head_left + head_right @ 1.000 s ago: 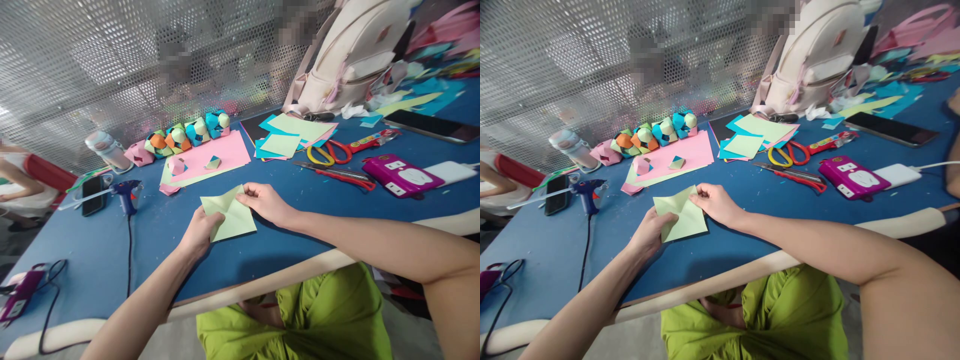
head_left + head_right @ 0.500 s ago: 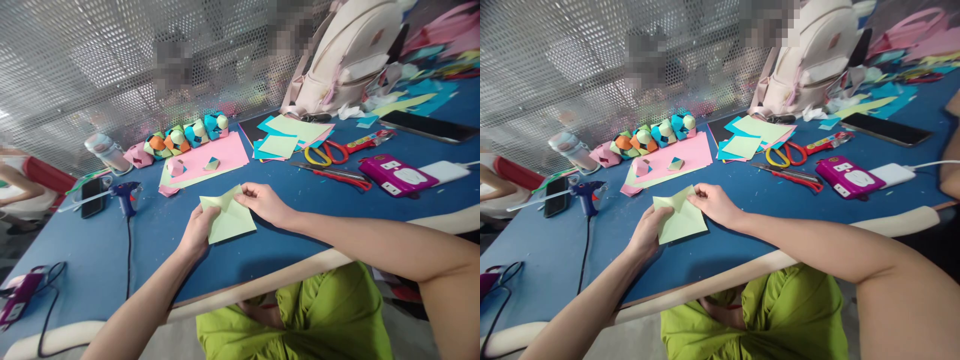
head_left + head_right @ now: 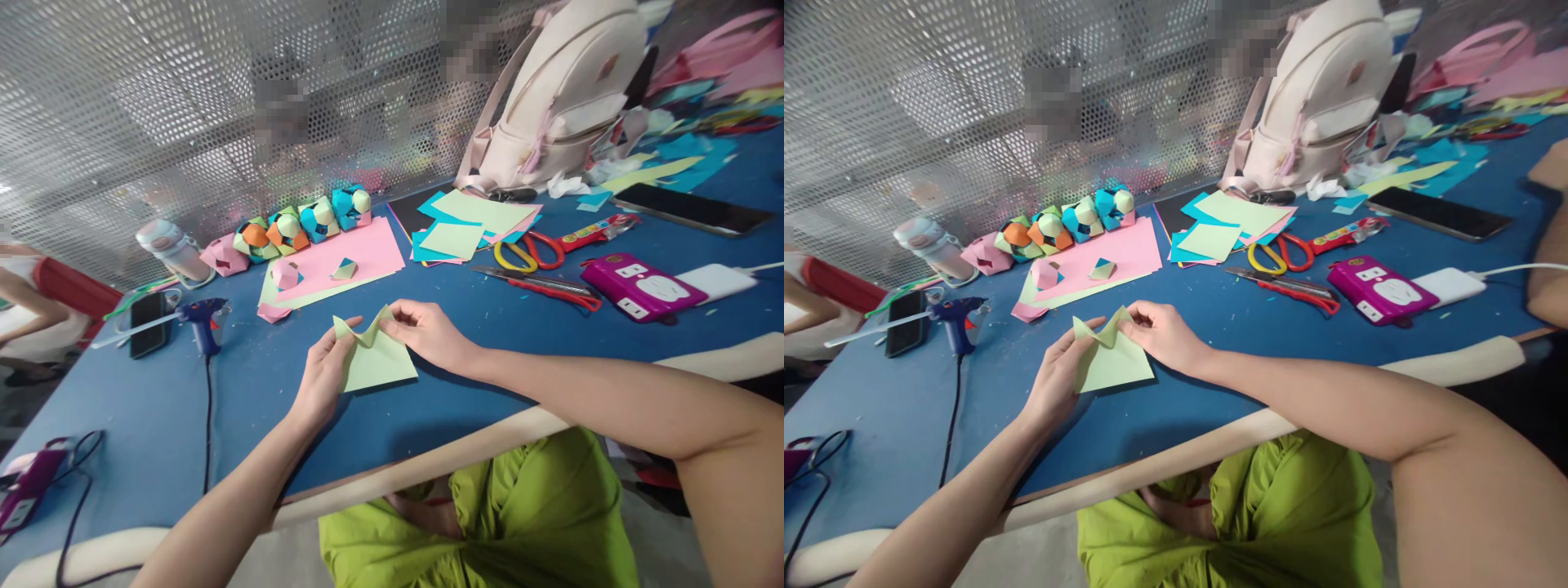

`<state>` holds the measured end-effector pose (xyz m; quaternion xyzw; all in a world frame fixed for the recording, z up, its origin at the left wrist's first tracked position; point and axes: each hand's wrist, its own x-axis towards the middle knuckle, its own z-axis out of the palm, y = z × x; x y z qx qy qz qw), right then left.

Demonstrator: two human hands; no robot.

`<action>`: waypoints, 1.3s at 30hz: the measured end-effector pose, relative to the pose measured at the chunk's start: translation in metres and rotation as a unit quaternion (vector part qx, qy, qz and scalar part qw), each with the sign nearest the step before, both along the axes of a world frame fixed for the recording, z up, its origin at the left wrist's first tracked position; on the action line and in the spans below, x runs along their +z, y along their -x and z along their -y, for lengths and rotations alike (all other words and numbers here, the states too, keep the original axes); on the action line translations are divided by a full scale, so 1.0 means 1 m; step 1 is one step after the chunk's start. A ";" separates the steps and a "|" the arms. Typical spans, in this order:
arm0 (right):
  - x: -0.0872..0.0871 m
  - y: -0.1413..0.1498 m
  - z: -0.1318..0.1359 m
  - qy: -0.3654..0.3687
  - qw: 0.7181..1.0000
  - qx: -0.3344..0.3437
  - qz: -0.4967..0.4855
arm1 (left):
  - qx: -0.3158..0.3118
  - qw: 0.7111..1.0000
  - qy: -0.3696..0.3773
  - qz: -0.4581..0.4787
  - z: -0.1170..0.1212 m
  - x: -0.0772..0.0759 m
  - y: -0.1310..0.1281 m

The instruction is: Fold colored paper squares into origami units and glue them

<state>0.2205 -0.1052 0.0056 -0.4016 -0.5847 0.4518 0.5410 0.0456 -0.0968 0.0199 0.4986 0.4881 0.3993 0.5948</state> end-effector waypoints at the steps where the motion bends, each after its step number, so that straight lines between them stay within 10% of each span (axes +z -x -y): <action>1: 0.000 0.000 0.000 -0.001 1.000 -0.001 0.005 | -0.005 1.000 -0.006 -0.008 0.000 -0.001 0.001; 14: 0.009 0.006 0.004 -0.009 0.998 -0.031 0.046 | -0.101 0.987 -0.074 -0.104 0.007 0.006 0.002; 30: 0.014 0.004 0.009 0.013 0.997 0.029 0.068 | -0.059 0.996 -0.036 -0.051 0.006 0.003 0.000; 39: 0.005 0.003 0.008 -0.143 0.959 -0.048 0.239 | -0.045 0.990 -0.091 -0.099 0.008 0.005 0.000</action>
